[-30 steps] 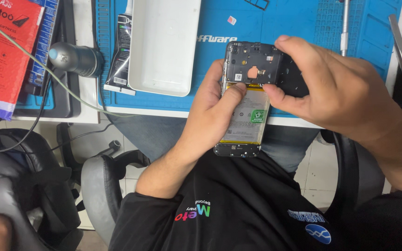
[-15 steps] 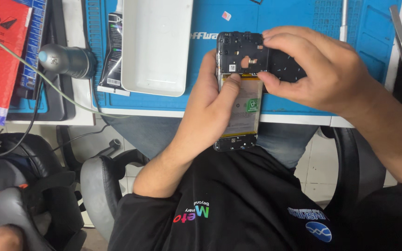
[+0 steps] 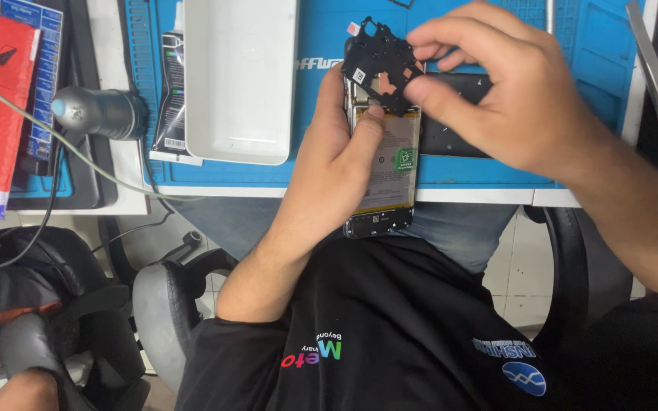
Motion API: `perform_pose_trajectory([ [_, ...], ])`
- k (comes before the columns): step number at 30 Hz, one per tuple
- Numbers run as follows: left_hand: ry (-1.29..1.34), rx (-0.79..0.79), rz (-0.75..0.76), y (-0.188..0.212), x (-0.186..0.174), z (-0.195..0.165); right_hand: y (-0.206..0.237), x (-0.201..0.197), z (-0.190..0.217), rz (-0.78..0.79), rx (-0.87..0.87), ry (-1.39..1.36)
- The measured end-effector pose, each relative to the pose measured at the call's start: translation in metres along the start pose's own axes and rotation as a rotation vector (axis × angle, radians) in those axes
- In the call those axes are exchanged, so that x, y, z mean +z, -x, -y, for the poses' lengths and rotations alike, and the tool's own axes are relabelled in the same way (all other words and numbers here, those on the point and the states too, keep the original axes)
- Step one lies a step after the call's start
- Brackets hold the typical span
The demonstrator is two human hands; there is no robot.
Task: The person repairs a smartphone at a workbench. They remove the back cover and battery, use a screwdriver to unscrew internal components, manipulate small parts with a tool, then reassemble the phone, press the cover on, and power the screen on at the end.
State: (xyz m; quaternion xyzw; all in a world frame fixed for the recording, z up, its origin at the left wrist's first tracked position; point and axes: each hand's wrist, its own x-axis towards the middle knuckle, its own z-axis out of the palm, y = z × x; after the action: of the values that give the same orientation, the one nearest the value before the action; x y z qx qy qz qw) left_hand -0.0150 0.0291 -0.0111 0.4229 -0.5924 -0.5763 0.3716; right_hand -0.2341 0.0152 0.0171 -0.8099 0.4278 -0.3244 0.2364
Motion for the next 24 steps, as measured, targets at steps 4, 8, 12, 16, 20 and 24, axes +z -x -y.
perform_pose_trajectory([
  [4, -0.017, 0.002, 0.007, -0.001, 0.002, -0.001, -0.002, 0.004, -0.001, -0.02, 0.04, 0.014],
  [8, -0.088, 0.028, 0.023, -0.004, 0.002, -0.013, -0.003, 0.006, -0.012, -0.007, 0.255, -0.419],
  [12, -0.28, -0.012, 0.041, -0.001, -0.005, -0.031, 0.009, -0.01, -0.028, -0.028, 0.384, -0.8],
  [16, -0.524, 0.103, 0.086, 0.0, -0.015, -0.044, 0.021, -0.029, -0.037, -0.106, 0.326, -0.764],
  [20, -0.521, 0.149, 0.088, -0.012, -0.023, -0.049, 0.023, -0.042, -0.019, 0.147, 0.041, -0.193],
  [24, -0.383, 0.131, 0.103, -0.018, -0.029, -0.051, 0.01, -0.037, 0.0, 0.188, -0.255, 0.143],
])
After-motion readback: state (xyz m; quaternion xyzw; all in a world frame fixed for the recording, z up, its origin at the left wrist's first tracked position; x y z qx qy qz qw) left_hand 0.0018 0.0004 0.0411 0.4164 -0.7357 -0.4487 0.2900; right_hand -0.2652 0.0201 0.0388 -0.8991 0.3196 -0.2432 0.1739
